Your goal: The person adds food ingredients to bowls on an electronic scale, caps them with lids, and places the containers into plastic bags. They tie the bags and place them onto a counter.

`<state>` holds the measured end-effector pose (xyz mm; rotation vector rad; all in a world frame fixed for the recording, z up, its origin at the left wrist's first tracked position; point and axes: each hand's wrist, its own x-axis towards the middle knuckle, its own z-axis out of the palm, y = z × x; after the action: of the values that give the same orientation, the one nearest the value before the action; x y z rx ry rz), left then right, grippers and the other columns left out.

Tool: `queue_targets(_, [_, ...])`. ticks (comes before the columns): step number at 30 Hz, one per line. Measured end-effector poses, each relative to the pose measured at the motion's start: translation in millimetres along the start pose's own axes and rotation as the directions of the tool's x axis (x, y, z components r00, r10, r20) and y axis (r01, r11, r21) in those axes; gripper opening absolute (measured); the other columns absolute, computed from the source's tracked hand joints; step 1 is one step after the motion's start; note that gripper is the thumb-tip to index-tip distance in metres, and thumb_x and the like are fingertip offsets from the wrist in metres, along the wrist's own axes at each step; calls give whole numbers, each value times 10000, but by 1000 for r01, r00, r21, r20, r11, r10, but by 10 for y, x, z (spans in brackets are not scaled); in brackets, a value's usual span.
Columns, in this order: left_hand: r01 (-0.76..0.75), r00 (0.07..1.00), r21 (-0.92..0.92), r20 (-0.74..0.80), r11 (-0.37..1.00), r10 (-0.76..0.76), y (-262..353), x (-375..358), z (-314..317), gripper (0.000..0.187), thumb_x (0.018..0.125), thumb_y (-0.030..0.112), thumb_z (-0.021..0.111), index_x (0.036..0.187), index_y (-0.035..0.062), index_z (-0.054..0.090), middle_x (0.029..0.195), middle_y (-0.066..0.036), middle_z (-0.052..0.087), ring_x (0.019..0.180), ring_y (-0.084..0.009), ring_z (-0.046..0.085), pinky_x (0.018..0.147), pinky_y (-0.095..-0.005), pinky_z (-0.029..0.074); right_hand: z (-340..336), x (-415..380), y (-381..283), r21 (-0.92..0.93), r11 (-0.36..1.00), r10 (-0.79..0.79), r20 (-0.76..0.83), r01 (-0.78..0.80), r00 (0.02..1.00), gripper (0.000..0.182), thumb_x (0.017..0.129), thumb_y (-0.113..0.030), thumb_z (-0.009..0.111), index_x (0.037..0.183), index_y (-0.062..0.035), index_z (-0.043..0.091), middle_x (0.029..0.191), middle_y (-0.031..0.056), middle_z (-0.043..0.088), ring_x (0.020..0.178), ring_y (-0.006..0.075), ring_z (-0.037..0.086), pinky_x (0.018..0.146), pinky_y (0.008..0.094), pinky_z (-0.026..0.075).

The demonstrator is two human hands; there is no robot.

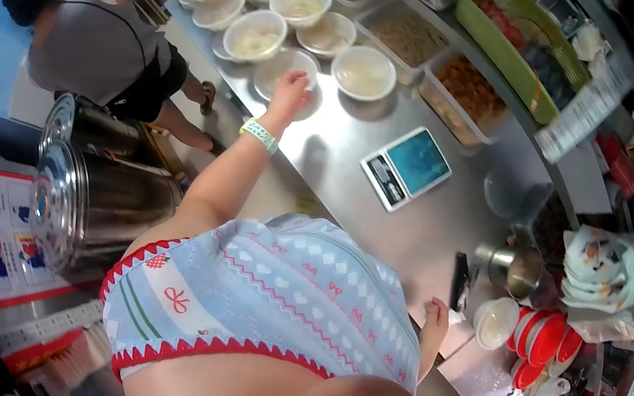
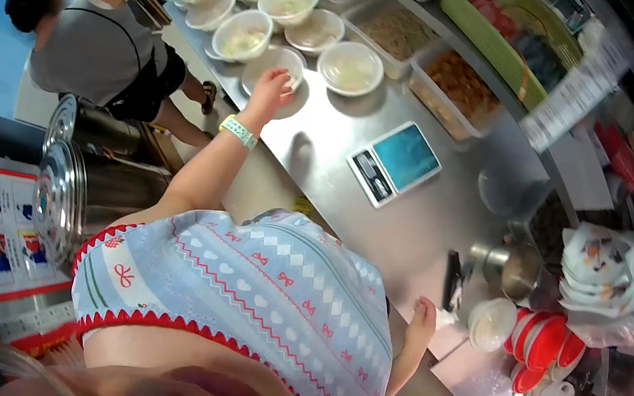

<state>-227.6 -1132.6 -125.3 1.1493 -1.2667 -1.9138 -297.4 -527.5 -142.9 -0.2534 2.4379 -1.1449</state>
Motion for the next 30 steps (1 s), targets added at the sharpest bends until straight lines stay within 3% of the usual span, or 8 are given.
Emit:
queue_targets(3, [134, 988, -49, 89, 990, -129, 195, 291, -54, 323, 903, 115, 551, 1214, 55, 485, 1029, -78, 564, 852, -194, 565, 753, -333, 522, 512, 81, -216, 328, 937, 168, -115, -122, 979, 245, 967, -165, 527, 1121, 3, 617, 1071, 100, 653, 1000, 166, 615, 890, 289, 466])
queue_targets(5, [293, 892, -176, 405, 940, -202, -216, 741, -206, 294, 927, 118, 528, 1206, 39, 484, 1023, -92, 562, 901, -219, 575, 782, -340, 527, 937, 234, -626, 398, 914, 116, -64, -81, 991, 261, 974, -167, 516, 1147, 9, 603, 1076, 108, 646, 1017, 176, 609, 905, 286, 459])
queue_targets(6, [447, 881, -158, 250, 881, -402, -122, 632, 2, 274, 956, 139, 507, 1198, 16, 471, 1045, -126, 557, 935, -255, 589, 809, -364, 537, 1091, 298, -916, 397, 913, 129, -65, -93, 989, 261, 974, -167, 516, 1147, 9, 603, 1076, 108, 646, 1017, 176, 609, 905, 286, 459])
queue_targets(8, [591, 725, -74, 487, 803, -488, -375, 760, 153, 367, 975, 184, 504, 1257, -19, 387, 1177, -204, 488, 995, -319, 578, 917, -441, 515, 1251, 420, -1550, 96, 995, -46, 119, 34, 992, 265, 981, -149, 500, 1168, 16, 588, 1103, 117, 635, 1046, 185, 602, 924, 289, 452])
queue_targets(9, [691, 699, -101, 348, 716, -625, -284, 640, 366, 414, 987, 208, 491, 1302, -13, 338, 1168, -196, 474, 1006, -323, 566, 928, -461, 509, 1342, 482, -1750, 99, 994, -47, 106, 36, 993, 265, 981, -149, 500, 1168, 16, 588, 1103, 117, 635, 1046, 185, 602, 924, 289, 452])
queue_targets(11, [771, 625, -81, 291, 632, -725, -497, 724, 552, 292, 993, 268, 485, 1176, 53, 410, 988, -129, 486, 740, -259, 565, 678, -353, 561, 1470, 525, -1999, 178, 980, -110, 132, 86, 985, 258, 979, -134, 502, 1176, 9, 587, 1101, 104, 635, 1049, 179, 595, 934, 289, 443])
queue_targets(26, [499, 862, -223, 221, 837, -455, -1019, 842, 682, 178, 1010, 269, 470, 1076, 103, 466, 950, -44, 535, 784, -144, 559, 694, -271, 546, 1758, 293, -1969, 306, 951, 8, 75, -31, 997, 297, 997, -187, 468, 1201, 9, 562, 1147, 109, 617, 1052, 208, 573, 949, 315, 428])
queue_targets(30, [740, 655, -108, 341, 664, -675, -595, 565, 659, 247, 996, 292, 500, 1105, 76, 448, 1010, -79, 540, 900, -205, 565, 745, -313, 567, 1729, 305, -1924, 271, 961, 18, 118, -50, 993, 291, 989, -194, 487, 1190, -4, 577, 1162, 111, 623, 1081, 192, 570, 967, 305, 411])
